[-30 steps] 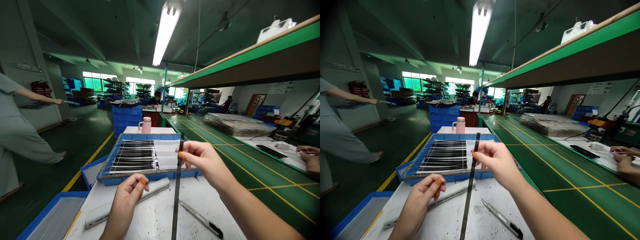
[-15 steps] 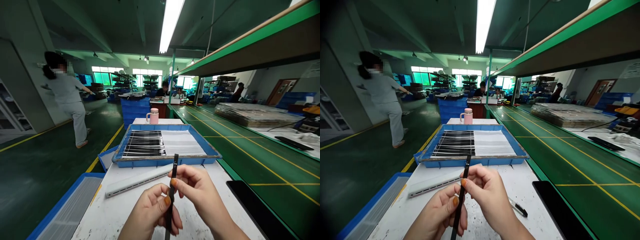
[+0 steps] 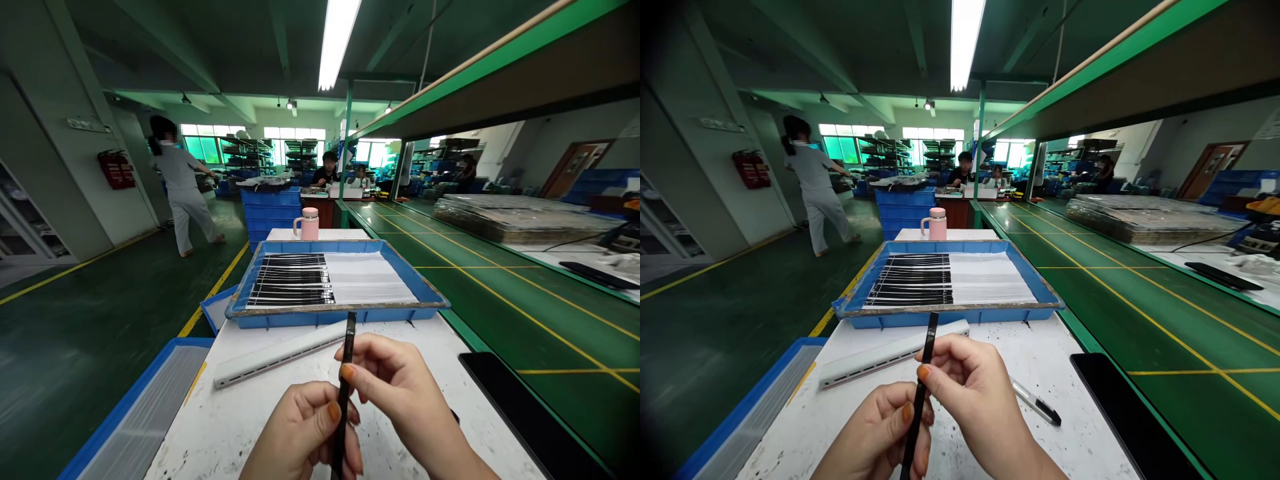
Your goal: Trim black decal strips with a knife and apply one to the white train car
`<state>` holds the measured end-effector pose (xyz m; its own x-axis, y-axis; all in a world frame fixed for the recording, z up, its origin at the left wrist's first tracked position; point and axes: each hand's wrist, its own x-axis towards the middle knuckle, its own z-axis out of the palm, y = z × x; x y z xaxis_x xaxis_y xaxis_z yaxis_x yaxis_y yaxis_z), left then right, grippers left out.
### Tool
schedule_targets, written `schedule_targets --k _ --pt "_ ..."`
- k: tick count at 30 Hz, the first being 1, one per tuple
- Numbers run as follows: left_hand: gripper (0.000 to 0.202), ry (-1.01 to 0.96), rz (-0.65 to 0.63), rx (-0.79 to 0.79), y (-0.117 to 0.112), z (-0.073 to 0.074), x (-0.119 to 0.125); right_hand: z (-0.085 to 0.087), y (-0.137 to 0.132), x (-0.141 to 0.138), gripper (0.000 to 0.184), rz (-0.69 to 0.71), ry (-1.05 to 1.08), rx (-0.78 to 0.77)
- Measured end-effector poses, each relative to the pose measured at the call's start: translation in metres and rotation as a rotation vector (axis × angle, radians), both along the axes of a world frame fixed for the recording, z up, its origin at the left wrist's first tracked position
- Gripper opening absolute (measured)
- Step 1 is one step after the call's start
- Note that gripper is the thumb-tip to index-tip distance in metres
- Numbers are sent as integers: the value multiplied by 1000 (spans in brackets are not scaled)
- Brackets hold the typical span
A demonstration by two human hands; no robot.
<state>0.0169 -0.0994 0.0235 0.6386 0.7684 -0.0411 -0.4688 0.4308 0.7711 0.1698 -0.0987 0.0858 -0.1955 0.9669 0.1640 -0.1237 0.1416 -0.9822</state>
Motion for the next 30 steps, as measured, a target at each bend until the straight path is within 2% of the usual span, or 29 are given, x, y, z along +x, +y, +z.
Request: schedule_targets --k 7,16,30 --pt "40 -36 -21 -15 -4 -6 -2 -6 1 1 18 0 -5 3" --pt "45 -31 -67 -27 -3 -14 -1 -8 0 3 23 -1 -2 -15" --pt "45 8 -81 -19 -3 -10 2 -12 -1 7 22 12 28 -32"
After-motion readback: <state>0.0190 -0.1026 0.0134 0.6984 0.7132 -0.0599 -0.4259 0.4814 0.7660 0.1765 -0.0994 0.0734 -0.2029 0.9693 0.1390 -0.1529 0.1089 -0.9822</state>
